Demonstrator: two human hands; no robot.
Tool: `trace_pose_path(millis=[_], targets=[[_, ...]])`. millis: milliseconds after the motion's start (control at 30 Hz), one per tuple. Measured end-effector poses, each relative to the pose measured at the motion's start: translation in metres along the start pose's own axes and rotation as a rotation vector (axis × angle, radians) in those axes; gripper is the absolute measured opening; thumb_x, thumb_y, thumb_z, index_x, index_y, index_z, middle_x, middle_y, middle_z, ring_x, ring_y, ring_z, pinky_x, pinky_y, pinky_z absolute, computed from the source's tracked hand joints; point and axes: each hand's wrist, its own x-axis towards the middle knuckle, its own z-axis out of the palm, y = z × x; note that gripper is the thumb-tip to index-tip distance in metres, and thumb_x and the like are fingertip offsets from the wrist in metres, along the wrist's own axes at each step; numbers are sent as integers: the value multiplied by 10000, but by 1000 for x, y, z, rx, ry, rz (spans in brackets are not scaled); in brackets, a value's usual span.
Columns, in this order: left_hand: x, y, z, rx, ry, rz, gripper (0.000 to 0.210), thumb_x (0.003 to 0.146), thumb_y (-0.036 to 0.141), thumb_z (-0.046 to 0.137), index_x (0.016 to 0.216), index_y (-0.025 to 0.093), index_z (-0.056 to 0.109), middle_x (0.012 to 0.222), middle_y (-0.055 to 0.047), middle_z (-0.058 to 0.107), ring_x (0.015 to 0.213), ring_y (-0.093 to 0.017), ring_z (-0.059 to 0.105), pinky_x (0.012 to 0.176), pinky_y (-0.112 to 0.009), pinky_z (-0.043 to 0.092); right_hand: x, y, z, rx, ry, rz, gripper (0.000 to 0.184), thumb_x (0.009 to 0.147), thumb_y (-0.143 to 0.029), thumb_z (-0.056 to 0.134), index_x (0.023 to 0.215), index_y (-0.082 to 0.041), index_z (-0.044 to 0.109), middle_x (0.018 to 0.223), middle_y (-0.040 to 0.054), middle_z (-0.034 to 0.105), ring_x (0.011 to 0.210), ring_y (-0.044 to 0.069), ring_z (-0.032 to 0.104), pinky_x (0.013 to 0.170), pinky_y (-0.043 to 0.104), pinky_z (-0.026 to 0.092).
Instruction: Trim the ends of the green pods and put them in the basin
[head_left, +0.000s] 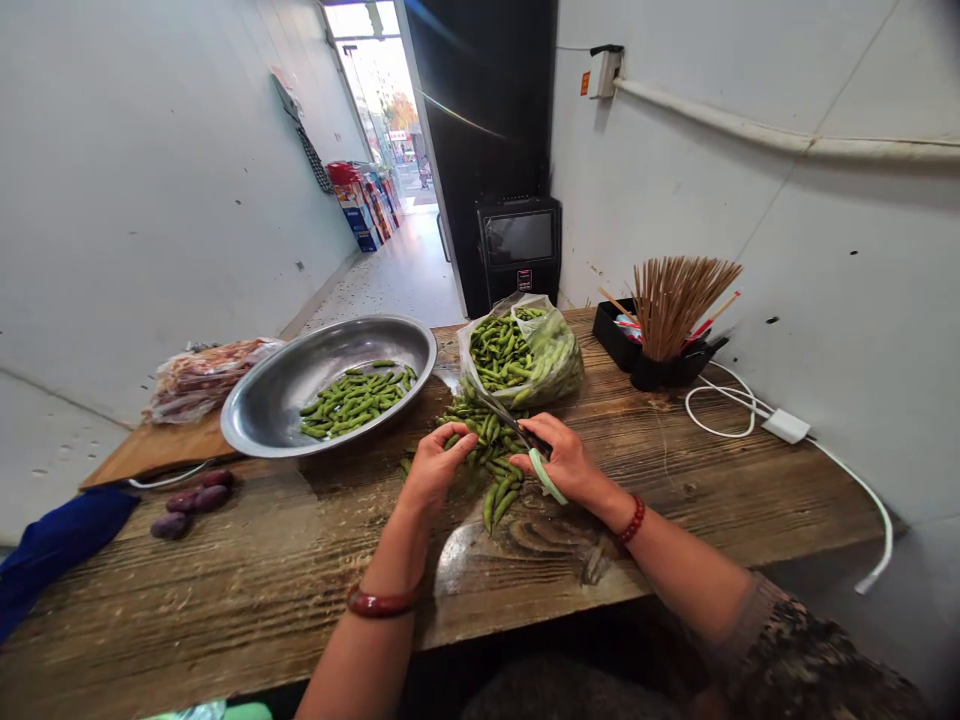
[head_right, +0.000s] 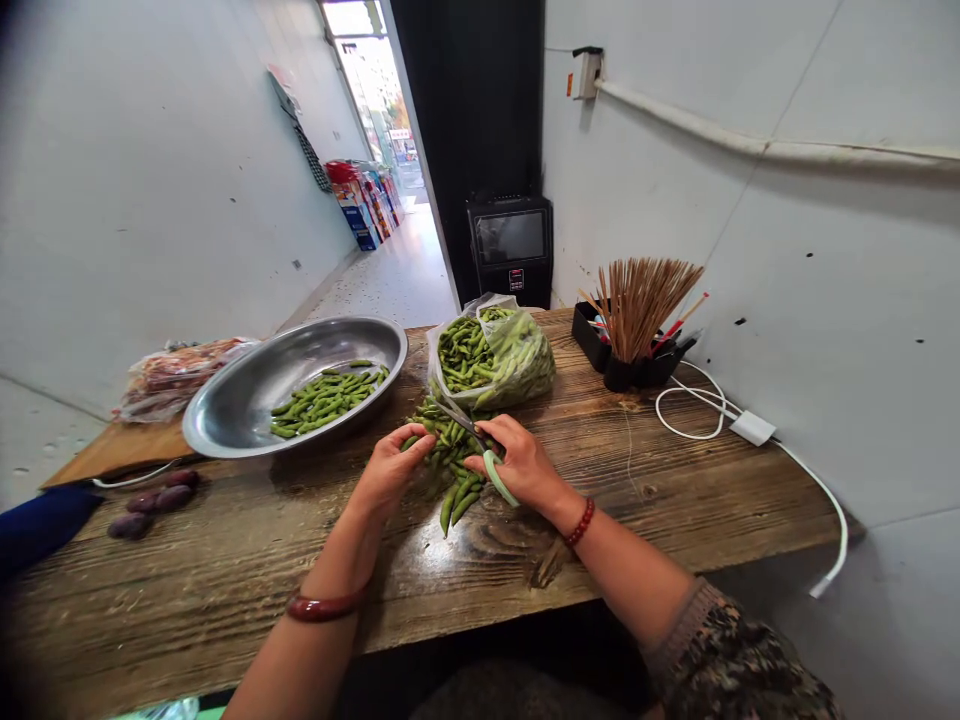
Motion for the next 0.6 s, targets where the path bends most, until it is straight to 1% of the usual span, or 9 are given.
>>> trace_pose_path(millis=[67,133,167,233,300,367,433,533,600], targets=[[-10,7,1,-159,-98,-67,238,665,323,783,777,148,667,641,11,604,444,-43,372,425,-164,259,2,-1,-4,-4,19,6,400,781,-364,721,1114,-164,623,939,65,607,833,180,588,745,312,497],[-16,12,1,-247,-174,-90,242,692,320,772,806,133,670,683,-9,623,422,-19,327,397,-151,215,5,-7,-10,3,30,19,399,779,-363,723,1111,-164,626,939,65,612,837,181,588,754,316,495],[-18,13,1,-276,-199,-94,244,702,310,768,835,127,678,702,-20,630,421,-14,320,391,-147,209,6,-12,-14,13,14,26,398,777,-364,724,1108,-167,628,935,62,614,838,181,589,758,316,494],[-18,15,0,-318,-229,-108,267,710,282,764,909,121,690,721,-34,636,422,-12,325,388,-142,219,10,-26,-23,52,-66,37,400,782,-357,719,1127,-177,626,956,58,620,857,179,595,776,314,493],[-18,15,-1,-347,-238,-123,283,706,257,767,943,124,690,739,-41,641,431,-16,347,393,-140,240,16,-41,-32,103,-121,61,427,790,-350,708,1169,-181,609,954,50,620,846,170,598,780,307,494],[-17,15,-2,-342,-240,-121,237,701,243,772,890,128,687,762,-44,649,444,-19,365,400,-139,252,22,-54,-38,175,-174,95,403,817,-338,674,1181,-182,602,948,44,617,822,155,597,762,291,497],[-18,16,-1,-289,-223,-97,192,695,234,775,823,133,674,775,-42,659,450,-21,372,401,-141,252,28,-60,-39,250,-183,135,387,826,-337,654,1176,-185,595,947,39,613,795,142,591,735,276,500],[-21,17,1,-170,-186,-62,181,685,230,782,765,141,647,784,-42,678,445,-29,381,393,-153,255,31,-57,-30,318,-181,176,382,837,-341,634,1184,-188,584,930,30,603,737,124,572,677,254,494],[-22,17,2,-127,-162,-48,193,676,228,788,743,153,624,754,-26,673,440,-37,391,388,-162,259,26,-49,-22,276,-146,149,392,818,-347,663,1170,-188,594,927,32,599,742,132,571,685,265,493]])
